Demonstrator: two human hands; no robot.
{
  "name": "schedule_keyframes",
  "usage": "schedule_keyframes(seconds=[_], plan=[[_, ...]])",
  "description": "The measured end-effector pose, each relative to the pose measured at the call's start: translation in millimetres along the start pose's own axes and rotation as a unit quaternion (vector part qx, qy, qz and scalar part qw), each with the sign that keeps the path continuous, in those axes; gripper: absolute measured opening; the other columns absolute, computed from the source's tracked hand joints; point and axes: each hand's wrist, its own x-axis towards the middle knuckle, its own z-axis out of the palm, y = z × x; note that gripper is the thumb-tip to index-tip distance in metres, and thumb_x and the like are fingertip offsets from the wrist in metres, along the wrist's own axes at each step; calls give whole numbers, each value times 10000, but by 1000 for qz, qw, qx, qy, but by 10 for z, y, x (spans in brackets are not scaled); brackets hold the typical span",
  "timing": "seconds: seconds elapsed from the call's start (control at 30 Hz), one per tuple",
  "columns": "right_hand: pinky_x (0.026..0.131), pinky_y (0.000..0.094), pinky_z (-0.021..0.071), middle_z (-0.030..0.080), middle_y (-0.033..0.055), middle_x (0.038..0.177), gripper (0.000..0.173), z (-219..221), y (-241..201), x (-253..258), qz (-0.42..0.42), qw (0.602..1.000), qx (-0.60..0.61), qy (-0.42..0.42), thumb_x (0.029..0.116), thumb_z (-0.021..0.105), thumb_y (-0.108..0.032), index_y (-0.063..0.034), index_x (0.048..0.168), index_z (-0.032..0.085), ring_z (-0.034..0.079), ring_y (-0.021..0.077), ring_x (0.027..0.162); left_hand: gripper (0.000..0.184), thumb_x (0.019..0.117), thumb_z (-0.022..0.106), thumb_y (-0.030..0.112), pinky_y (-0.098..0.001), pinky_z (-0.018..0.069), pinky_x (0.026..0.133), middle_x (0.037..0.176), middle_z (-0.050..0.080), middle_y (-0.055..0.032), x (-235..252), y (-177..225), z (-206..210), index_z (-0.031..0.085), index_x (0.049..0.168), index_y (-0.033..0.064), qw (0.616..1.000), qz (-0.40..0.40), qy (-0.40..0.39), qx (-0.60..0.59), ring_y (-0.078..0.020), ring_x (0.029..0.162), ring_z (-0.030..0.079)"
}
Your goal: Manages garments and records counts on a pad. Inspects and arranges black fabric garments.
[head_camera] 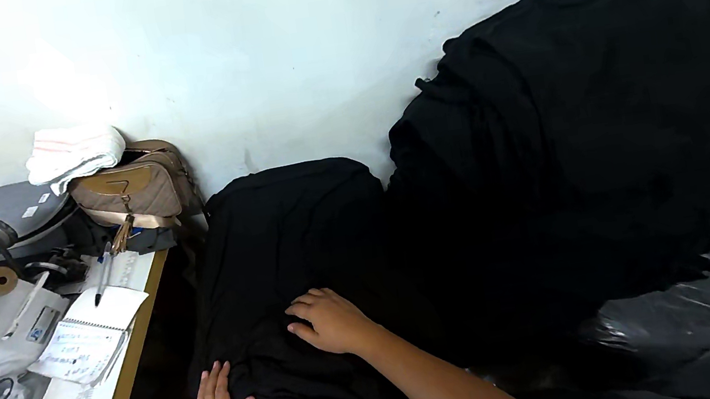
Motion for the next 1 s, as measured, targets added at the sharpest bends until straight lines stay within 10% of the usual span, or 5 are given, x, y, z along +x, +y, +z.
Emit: schedule_keyframes(seconds=[1.0], plan=[[1203, 463, 327, 593, 35, 1452, 546, 30, 45, 19, 11, 1000, 0, 7, 1065, 370, -543, -196, 1397, 629, 490, 230, 1399, 746, 1027, 305, 663, -725, 230, 1154, 1640, 380, -102, -28, -56, 77, 423, 1571, 165, 1000, -1, -1, -2, -355, 1541, 284]])
